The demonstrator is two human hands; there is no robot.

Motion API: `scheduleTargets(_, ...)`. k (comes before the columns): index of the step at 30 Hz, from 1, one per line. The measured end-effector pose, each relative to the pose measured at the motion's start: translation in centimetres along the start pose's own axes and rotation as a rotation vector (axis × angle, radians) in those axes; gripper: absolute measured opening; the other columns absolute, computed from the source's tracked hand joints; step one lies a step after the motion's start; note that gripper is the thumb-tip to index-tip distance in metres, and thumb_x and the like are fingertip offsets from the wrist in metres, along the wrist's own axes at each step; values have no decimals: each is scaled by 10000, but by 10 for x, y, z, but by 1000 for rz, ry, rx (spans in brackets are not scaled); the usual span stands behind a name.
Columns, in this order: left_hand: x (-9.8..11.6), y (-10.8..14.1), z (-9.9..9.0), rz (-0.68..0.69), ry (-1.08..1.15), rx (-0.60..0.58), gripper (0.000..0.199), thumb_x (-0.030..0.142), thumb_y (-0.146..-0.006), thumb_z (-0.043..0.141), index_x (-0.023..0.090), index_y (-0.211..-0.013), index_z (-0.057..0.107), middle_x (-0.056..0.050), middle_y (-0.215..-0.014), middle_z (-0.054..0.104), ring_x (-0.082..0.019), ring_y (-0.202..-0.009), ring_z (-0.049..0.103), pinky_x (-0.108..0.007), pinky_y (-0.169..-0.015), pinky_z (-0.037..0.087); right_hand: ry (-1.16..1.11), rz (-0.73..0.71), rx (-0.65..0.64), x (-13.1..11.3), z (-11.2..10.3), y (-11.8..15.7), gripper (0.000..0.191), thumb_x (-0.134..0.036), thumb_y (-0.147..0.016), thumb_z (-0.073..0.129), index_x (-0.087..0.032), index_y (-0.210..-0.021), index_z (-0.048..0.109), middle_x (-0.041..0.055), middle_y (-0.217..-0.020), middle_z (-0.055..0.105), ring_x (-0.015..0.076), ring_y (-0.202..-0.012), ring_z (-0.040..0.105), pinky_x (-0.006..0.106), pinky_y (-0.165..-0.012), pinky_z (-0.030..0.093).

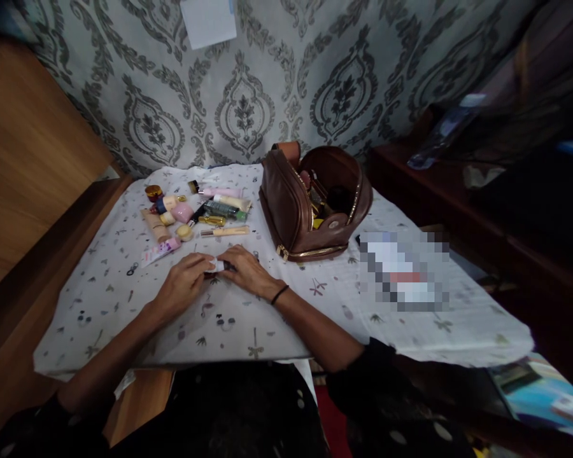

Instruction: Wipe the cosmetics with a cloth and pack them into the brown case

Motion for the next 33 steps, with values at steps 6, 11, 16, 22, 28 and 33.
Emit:
scheduleTargets(6,-4,10,-7,54,-55,-7,370,-19,-841,413,202,-949,690,-72,-1020,699,-220,-971,645,-387,-875,540,-1,7,-6,2,1,0,276,-196,-870,706,-160,-1143,695,101,-1010,694,238,-969,586,379,-872,481)
scheduleTargets(11,-26,33,-24,-7,-76,86,333,7,-845,435,205,-933,687,-67,-1055,708,-214,-987,660,-364,-876,552,-6,13,-11,2,1,0,262,-227,-884,696,-175,-1141,698,99,-1022,695,237,-979,592,384,-880,487)
scheduleTargets(16,-41,47,-34,-87,-31,138,327,19,-832,426,196,-938,679,-61,-1056,714,-201,-971,679,-347,-880,563,-11,7,1,1,0,1,254,-205,-882,694,-163,-1133,699,103,-1041,701,239,-1014,598,392,-896,491)
scheduleTargets(22,-25,41,-27,-3,-74,186,302,14,-860,442,173,-955,681,-85,-1072,712,-211,-991,672,-353,-874,567,-8,-7,24,3,2,2,277,-190,-861,716,-161,-1136,702,104,-1024,707,239,-992,604,385,-878,495)
scheduleTargets(28,11,22,0,227,-201,141,253,26,-915,457,153,-962,671,-103,-1088,714,-233,-1048,657,-408,-920,553,0,-12,39,4,4,1,276,-176,-859,711,-168,-1135,710,90,-971,704,235,-960,599,383,-869,492)
scheduleTargets(33,11,28,12,346,-324,46,192,81,-954,495,148,-963,675,-117,-1198,699,-260,-1204,605,-482,-1035,482,-2,-16,31,6,4,1,295,-135,-840,718,-164,-1133,711,89,-956,705,231,-938,593,374,-847,495)
Point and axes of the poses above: each hand's wrist, its own y-axis away from the middle knuckle, its own z-axis out of the palm, x = y × z, the point moved 2 cm from there along -y, towards the middle knuckle
